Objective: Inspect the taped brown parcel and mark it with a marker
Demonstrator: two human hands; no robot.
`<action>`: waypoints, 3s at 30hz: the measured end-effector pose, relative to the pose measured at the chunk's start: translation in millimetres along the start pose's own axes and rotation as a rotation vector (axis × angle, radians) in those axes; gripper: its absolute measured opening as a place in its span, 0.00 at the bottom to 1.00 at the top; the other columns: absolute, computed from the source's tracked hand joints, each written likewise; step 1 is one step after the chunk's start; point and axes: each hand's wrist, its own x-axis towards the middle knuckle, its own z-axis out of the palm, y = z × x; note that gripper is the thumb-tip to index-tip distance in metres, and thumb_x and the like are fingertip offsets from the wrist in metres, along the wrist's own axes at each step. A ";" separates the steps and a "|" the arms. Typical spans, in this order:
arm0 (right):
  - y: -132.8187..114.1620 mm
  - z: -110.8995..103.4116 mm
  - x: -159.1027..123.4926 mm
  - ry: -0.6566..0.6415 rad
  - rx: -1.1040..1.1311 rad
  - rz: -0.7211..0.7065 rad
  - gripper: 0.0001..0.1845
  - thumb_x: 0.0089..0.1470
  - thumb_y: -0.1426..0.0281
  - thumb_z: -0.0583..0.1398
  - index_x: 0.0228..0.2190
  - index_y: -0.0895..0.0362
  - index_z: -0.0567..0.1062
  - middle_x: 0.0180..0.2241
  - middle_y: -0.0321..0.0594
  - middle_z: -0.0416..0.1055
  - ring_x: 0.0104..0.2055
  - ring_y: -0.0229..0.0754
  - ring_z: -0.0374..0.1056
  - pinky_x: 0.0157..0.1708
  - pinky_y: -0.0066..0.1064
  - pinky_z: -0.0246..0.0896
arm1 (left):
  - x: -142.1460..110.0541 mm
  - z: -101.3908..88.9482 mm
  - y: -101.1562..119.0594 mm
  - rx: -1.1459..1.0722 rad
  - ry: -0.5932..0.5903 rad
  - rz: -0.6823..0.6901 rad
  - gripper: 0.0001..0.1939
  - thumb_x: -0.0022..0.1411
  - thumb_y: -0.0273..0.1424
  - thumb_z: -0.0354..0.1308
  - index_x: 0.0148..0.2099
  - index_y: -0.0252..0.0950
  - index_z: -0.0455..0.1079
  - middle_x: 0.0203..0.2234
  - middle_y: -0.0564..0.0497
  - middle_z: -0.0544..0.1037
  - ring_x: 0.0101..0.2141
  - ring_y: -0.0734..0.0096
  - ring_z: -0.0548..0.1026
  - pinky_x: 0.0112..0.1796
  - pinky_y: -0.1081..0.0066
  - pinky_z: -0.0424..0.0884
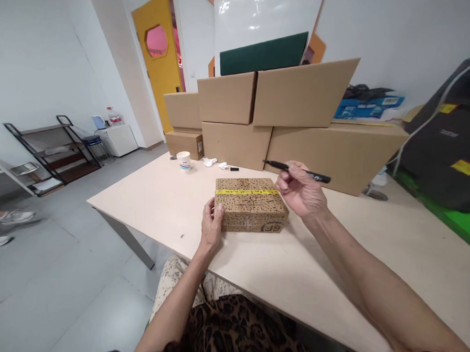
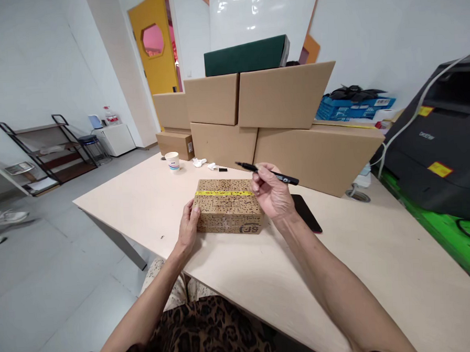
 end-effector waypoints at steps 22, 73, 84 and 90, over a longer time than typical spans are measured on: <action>35.3 18.5 -0.6 -0.079 -0.591 -0.011 0.22 0.49 0.54 0.72 0.24 0.52 0.68 0.19 0.27 0.60 0.20 0.33 0.52 0.20 0.26 0.48 | 1.9 -7.6 10.2 0.019 -0.138 0.044 0.33 0.68 0.46 0.61 0.70 0.41 0.64 0.69 0.38 0.67 0.69 0.44 0.63 0.69 0.43 0.56; 33.0 20.8 -3.2 -0.080 -0.992 -0.037 0.17 0.55 0.59 0.64 0.21 0.53 0.71 0.23 0.33 0.65 0.27 0.39 0.59 0.30 0.32 0.53 | -20.2 -8.5 11.2 0.150 -0.248 0.018 0.32 0.75 0.47 0.51 0.76 0.53 0.50 0.74 0.45 0.56 0.73 0.45 0.54 0.70 0.33 0.52; 30.5 15.2 -6.8 0.092 -0.919 -0.091 0.15 0.51 0.61 0.63 0.18 0.53 0.69 0.20 0.32 0.64 0.25 0.38 0.59 0.29 0.32 0.54 | -18.6 -10.1 8.5 0.170 -0.267 0.069 0.32 0.75 0.46 0.51 0.76 0.53 0.49 0.74 0.44 0.56 0.73 0.45 0.53 0.70 0.33 0.51; 32.1 16.1 -4.3 0.070 -0.913 -0.041 0.13 0.49 0.62 0.63 0.19 0.53 0.69 0.20 0.33 0.65 0.25 0.38 0.60 0.28 0.32 0.54 | -16.2 -10.5 5.9 0.180 -0.264 0.082 0.31 0.76 0.46 0.51 0.76 0.51 0.50 0.73 0.42 0.57 0.72 0.45 0.55 0.69 0.32 0.53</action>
